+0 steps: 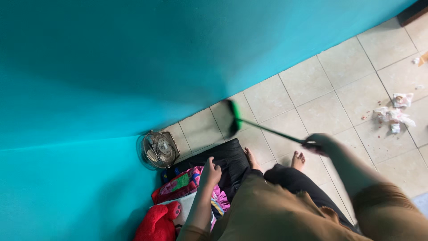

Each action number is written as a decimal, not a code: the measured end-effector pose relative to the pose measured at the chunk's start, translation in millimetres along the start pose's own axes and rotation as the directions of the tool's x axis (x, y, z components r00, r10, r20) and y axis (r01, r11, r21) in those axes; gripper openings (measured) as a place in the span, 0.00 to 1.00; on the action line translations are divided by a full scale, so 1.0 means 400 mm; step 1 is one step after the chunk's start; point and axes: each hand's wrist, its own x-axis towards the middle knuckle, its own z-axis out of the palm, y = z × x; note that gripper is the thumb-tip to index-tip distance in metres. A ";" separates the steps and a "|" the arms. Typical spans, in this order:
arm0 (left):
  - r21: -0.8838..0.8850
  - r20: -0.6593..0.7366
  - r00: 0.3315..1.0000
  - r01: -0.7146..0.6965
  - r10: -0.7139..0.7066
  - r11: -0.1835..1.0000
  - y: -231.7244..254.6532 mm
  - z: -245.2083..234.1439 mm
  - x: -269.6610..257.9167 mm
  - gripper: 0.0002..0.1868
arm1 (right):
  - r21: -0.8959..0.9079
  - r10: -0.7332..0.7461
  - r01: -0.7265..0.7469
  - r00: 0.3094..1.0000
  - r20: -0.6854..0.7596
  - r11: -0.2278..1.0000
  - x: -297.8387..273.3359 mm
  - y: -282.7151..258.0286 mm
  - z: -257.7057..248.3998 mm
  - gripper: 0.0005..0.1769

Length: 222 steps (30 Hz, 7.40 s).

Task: The person sweeps a tiled floor using a green broom, gathering scattered pieces of paper and tape into a pile. They move around the room, sweeping near a bed, a sofa, and a wooden door, eventually pushing the debris towards the doorway.

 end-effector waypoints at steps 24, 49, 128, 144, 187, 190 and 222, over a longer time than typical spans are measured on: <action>0.044 0.261 0.952 -0.177 0.159 0.983 0.425 0.118 0.234 0.29 | -0.217 0.147 -0.097 0.962 0.228 0.971 0.051 0.121 0.308 0.18; 0.286 0.393 0.898 -0.323 0.197 0.902 1.177 0.353 0.309 0.30 | -0.058 -0.078 0.062 0.942 -0.327 0.996 -0.159 -0.186 -0.915 0.15; -0.083 0.995 -0.093 -0.973 0.037 -0.216 2.647 1.385 0.107 0.26 | 0.913 0.581 0.306 0.808 -0.100 -0.268 -0.045 0.217 -1.099 0.11; 0.141 0.985 0.119 -0.972 0.121 -0.190 2.697 1.535 -0.133 0.27 | 0.987 -0.331 0.049 0.938 -0.099 -0.156 0.185 -0.497 -1.755 0.08; -0.049 0.997 -0.066 -0.952 0.044 -0.302 2.833 1.618 -0.077 0.26 | 0.850 0.534 0.123 0.730 -0.427 0.512 -0.272 -0.012 -1.295 0.27; -0.119 0.992 -0.125 -0.940 -0.002 -0.321 2.875 1.615 -0.036 0.27 | 0.972 0.639 0.031 0.749 -0.176 0.233 -0.215 0.054 -1.103 0.12; -0.161 0.986 -0.166 -0.934 -0.011 -0.318 2.914 1.602 0.013 0.32 | 0.746 0.494 0.465 0.844 -0.210 -0.477 -0.118 -0.193 -1.068 0.11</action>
